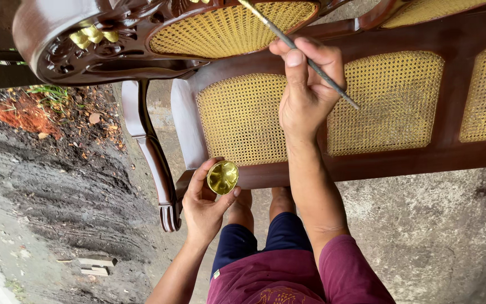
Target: The person paints the carved wooden frame of a three-seater rattan chair with gold paint using a small brush. They repeatedly dip the brush into a small container held in the other hand and apply paint to the ornate details on the chair's backrest and armrests.
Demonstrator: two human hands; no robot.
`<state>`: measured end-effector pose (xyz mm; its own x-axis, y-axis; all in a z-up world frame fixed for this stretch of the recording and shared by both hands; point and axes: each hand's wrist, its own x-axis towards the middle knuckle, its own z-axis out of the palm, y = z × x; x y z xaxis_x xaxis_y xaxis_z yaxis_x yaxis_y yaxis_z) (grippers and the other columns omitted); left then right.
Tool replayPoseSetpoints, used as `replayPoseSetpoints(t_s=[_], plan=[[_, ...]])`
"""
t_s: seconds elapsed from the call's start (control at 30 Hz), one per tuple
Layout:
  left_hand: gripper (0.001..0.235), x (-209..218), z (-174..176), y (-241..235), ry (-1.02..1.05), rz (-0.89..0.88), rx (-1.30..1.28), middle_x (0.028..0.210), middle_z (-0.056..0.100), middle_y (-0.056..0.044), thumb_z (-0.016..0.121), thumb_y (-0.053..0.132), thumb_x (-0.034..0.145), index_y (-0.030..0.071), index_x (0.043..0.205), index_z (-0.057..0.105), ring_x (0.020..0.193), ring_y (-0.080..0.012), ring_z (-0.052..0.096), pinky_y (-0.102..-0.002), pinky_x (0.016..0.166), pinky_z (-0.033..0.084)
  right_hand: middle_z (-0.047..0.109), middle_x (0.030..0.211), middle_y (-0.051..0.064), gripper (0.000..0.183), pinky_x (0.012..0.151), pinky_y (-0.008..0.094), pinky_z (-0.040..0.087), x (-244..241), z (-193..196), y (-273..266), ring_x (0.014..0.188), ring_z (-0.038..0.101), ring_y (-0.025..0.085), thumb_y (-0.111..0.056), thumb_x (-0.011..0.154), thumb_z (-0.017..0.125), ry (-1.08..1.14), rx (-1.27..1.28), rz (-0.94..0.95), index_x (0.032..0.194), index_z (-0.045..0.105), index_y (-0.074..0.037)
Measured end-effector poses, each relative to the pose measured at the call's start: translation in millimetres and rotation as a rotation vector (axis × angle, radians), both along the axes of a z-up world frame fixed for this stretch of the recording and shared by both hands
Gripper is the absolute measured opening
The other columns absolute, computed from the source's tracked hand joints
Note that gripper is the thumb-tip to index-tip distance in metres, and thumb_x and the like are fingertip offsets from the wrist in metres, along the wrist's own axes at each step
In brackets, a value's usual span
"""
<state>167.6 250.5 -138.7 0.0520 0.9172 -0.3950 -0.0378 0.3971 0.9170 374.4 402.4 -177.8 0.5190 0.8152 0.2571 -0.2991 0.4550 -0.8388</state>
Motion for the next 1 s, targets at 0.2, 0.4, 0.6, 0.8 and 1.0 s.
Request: replayPoseSetpoints(t_s=[0.2,0.4,0.6,0.8,1.0], plan=[[0.07,-10,-1,3,-0.041,-0.015,-0.012,0.143,0.059,-0.016,0.078,-0.013,0.083,-0.003,0.146,0.049,0.131,-0.0232,0.061,-0.038,0.114,0.051,0.073,0.114,0.016,0.014,0.103,0.042,0.061,-8,-14,0,0.107,0.074,0.024,-0.003,0.11,0.065,0.071,0.054,-0.025,0.124,0.06,-0.004],[0.07,-17,-2,4,-0.059,-0.015,-0.02,0.143,0.059,-0.016,0.078,-0.014,0.083,-0.004,0.146,0.048,0.13,-0.0231,0.061,-0.037,0.113,0.052,0.072,0.116,0.015,0.015,0.106,0.043,0.06,-14,-24,-1,0.11,0.072,0.024,-0.002,0.111,0.063,0.141,0.083,-0.016,0.125,0.06,-0.004],[0.071,-22,-1,8,-0.051,-0.039,-0.009,0.144,0.059,-0.017,0.078,-0.013,0.083,-0.004,0.146,0.048,0.133,-0.0246,0.06,-0.038,0.115,0.051,0.071,0.116,0.015,0.015,0.105,0.043,0.06,-21,-25,6,0.108,0.073,0.025,0.0,0.11,0.064,0.103,0.071,-0.038,0.124,0.06,-0.004],[0.07,-25,-2,9,-0.073,-0.042,-0.011,0.145,0.058,-0.017,0.078,-0.013,0.083,-0.004,0.146,0.049,0.134,-0.0245,0.059,-0.039,0.116,0.05,0.07,0.116,0.016,0.014,0.102,0.041,0.061,-21,-21,-1,0.107,0.073,0.025,0.0,0.109,0.065,0.024,0.102,-0.078,0.122,0.062,-0.004],[0.07,-28,-2,13,-0.069,-0.056,-0.019,0.144,0.058,-0.016,0.077,-0.013,0.084,-0.003,0.146,0.048,0.133,-0.0234,0.059,-0.038,0.116,0.05,0.074,0.11,0.019,0.013,0.094,0.04,0.064,-24,-11,-9,0.097,0.076,0.027,-0.001,0.108,0.064,-0.036,0.021,-0.216,0.12,0.06,0.0]])
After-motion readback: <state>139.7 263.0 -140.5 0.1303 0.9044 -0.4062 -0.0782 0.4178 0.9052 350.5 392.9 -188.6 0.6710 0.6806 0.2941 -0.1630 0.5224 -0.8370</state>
